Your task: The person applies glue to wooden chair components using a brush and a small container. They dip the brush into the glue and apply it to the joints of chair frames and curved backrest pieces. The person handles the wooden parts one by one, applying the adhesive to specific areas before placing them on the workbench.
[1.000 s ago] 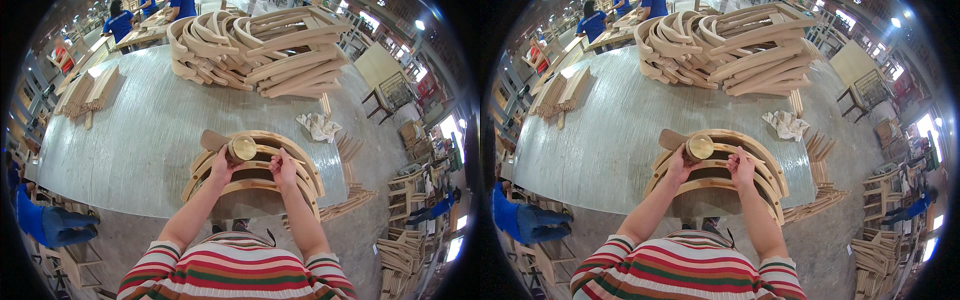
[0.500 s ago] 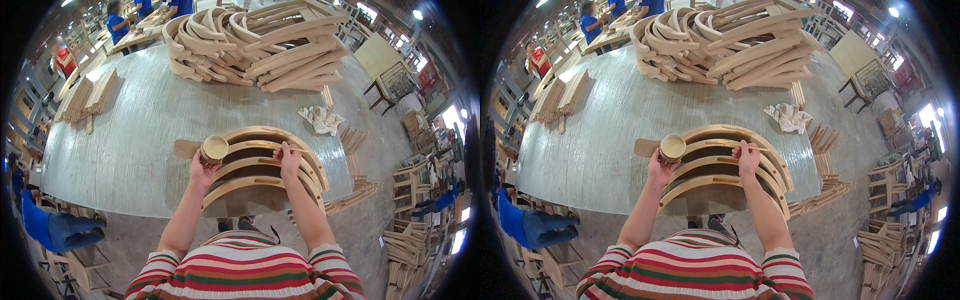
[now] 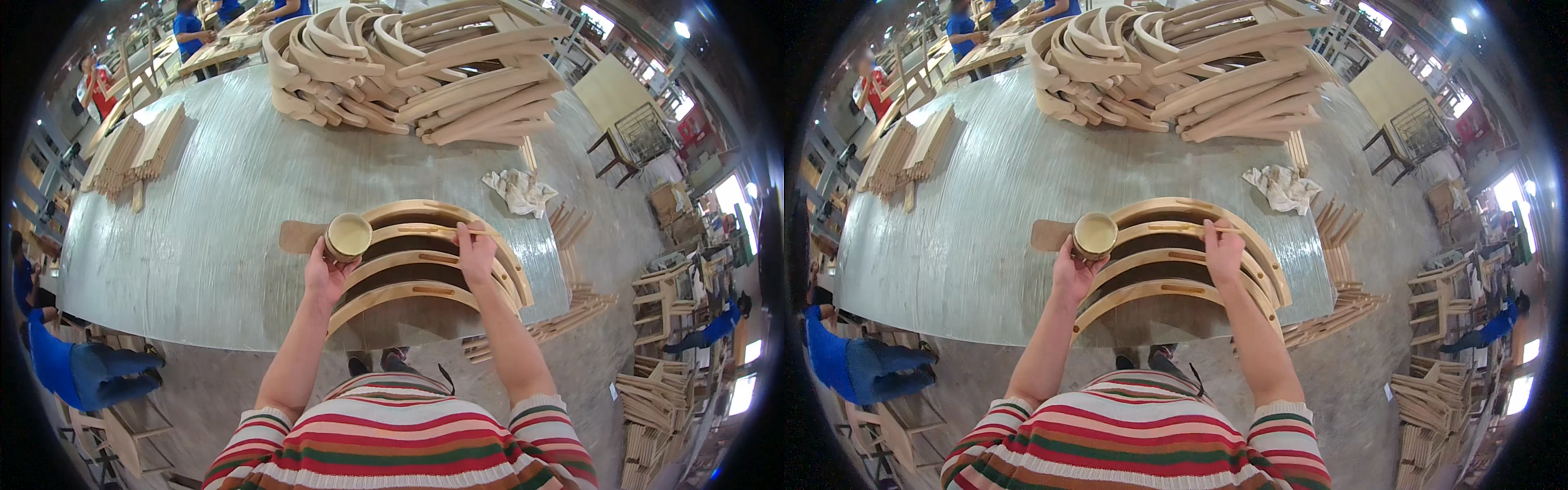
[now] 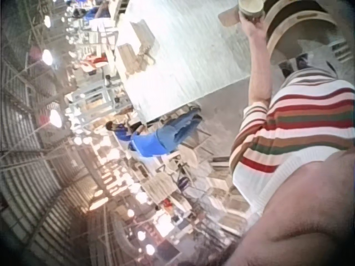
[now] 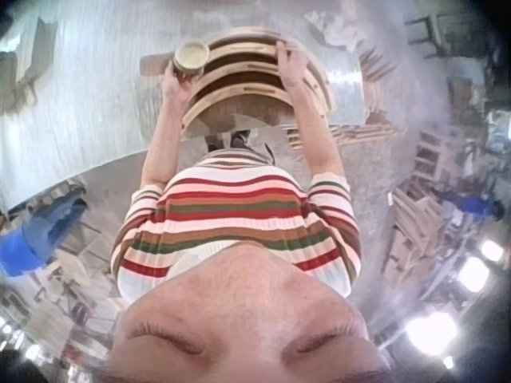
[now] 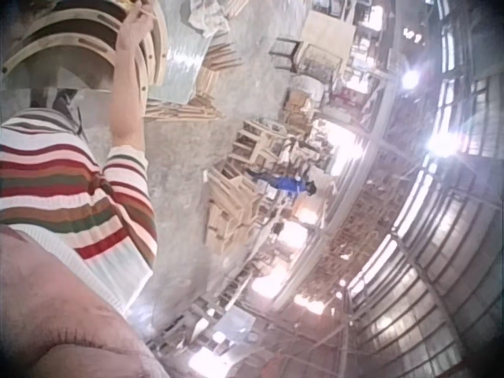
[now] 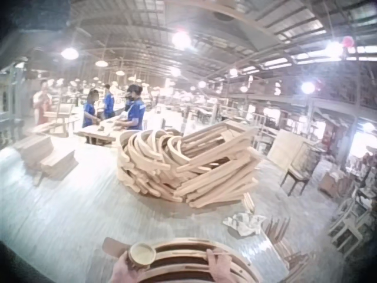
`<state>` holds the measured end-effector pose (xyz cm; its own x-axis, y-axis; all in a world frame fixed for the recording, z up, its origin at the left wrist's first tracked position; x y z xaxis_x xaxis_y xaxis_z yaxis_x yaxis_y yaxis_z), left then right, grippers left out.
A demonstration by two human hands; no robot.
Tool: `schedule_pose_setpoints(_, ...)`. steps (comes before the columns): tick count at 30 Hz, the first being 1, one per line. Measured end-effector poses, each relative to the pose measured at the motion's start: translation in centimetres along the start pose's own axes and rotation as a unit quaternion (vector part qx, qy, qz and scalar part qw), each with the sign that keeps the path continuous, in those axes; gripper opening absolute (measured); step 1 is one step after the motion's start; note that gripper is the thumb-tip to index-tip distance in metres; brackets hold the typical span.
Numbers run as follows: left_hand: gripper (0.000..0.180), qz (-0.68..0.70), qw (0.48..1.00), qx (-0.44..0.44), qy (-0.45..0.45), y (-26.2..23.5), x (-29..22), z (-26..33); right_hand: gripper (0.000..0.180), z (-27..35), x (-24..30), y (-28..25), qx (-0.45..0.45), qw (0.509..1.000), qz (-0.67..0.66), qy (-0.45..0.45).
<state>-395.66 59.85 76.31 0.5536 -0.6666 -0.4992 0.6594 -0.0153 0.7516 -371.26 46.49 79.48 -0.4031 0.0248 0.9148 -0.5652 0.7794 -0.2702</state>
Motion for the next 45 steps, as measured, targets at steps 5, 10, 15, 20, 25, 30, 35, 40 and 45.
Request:
schedule_pose_setpoints(5,0.039,0.014,1.0,-0.004,-0.001,-0.3,0.2,0.1,0.015,-0.6,0.8,1.1,0.119,0.981,0.088,-0.122)
schedule_pose_setpoints(10,0.039,0.012,1.0,0.011,0.011,-0.3,-0.2,0.6,0.009,-1.4,3.3,2.7,0.217,0.935,0.141,-0.242)
schedule_pose_setpoints(15,0.038,0.009,0.999,0.028,0.012,-0.8,-0.3,1.1,0.009,-1.3,2.9,-1.1,0.198,0.921,0.245,-0.229)
schedule_pose_setpoints(20,0.039,-0.004,1.0,0.022,0.007,0.0,0.0,1.1,0.016,-0.8,3.3,2.5,0.179,0.938,0.206,-0.215)
schedule_pose_setpoints(25,0.038,-0.016,1.0,0.017,0.004,1.1,0.1,1.2,0.022,-1.8,3.4,1.5,0.169,0.937,0.255,-0.171)
schedule_pose_setpoints(30,0.037,-0.02,1.0,0.005,-0.007,2.1,0.7,0.6,0.017,-2.8,3.6,-2.4,0.233,0.885,0.335,-0.224)
schedule_pose_setpoints(35,0.036,-0.063,0.998,-0.003,-0.007,3.5,1.8,-1.1,0.012,-2.2,5.9,-3.9,0.219,0.937,0.154,-0.225)
schedule_pose_setpoints(40,0.036,-0.102,0.993,0.04,-0.037,6.0,4.2,-2.7,0.014,-1.7,6.1,-3.6,0.097,0.986,-0.127,-0.046)
schedule_pose_setpoints(45,0.036,-0.119,0.988,0.09,-0.048,7.5,5.7,-3.3,0.017,-2.2,4.8,-2.5,0.066,0.992,-0.104,0.019)
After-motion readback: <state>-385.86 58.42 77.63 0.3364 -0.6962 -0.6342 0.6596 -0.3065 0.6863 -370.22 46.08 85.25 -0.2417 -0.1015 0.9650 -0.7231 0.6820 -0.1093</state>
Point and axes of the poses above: each hand's wrist, its own z-axis away from the middle knuckle, its own y-axis out of the palm, x = y × z, the point moved 1 cm from there along -z, towards the middle knuckle, and after that the axes turned 2 degrees about x, right-handed, at the moved point
